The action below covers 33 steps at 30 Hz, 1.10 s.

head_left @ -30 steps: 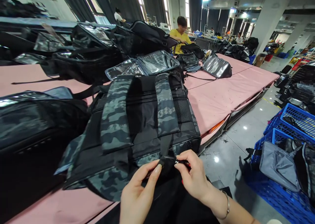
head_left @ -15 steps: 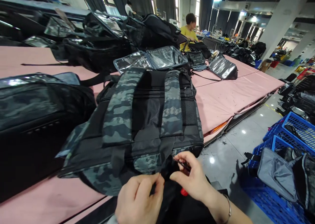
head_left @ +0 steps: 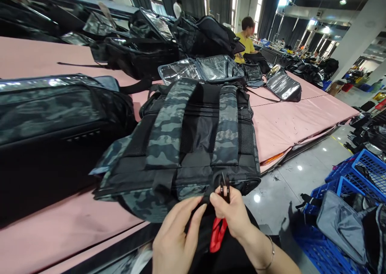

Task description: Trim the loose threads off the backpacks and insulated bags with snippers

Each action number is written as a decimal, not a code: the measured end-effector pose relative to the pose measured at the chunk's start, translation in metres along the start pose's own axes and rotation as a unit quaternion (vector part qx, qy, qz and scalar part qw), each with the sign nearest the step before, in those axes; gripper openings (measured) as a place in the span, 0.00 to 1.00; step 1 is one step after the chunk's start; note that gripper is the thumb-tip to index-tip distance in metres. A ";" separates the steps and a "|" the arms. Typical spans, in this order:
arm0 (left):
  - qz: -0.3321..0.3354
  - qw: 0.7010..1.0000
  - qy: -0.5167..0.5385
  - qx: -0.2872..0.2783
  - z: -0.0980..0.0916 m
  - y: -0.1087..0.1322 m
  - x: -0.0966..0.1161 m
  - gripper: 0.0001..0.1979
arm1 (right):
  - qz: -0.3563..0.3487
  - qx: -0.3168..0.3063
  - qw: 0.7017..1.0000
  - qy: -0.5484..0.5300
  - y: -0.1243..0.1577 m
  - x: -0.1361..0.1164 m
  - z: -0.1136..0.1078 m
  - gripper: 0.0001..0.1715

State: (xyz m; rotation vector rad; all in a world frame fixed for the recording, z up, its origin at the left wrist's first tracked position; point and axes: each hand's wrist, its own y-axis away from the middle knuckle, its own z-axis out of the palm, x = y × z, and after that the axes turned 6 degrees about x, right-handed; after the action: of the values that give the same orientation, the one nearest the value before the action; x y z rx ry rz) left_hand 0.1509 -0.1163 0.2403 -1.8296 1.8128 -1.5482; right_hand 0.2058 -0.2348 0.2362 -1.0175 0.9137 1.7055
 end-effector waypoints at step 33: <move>0.048 0.998 -0.010 0.050 0.006 0.004 0.000 0.06 | -0.245 0.038 0.892 0.377 0.028 -0.034 -0.029 0.05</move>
State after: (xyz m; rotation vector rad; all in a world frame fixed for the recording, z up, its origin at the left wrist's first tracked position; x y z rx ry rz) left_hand 0.1528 -0.1207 0.2343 -1.6829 1.7523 -1.5523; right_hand 0.1944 -0.2799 0.2598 -1.7353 1.0591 0.8279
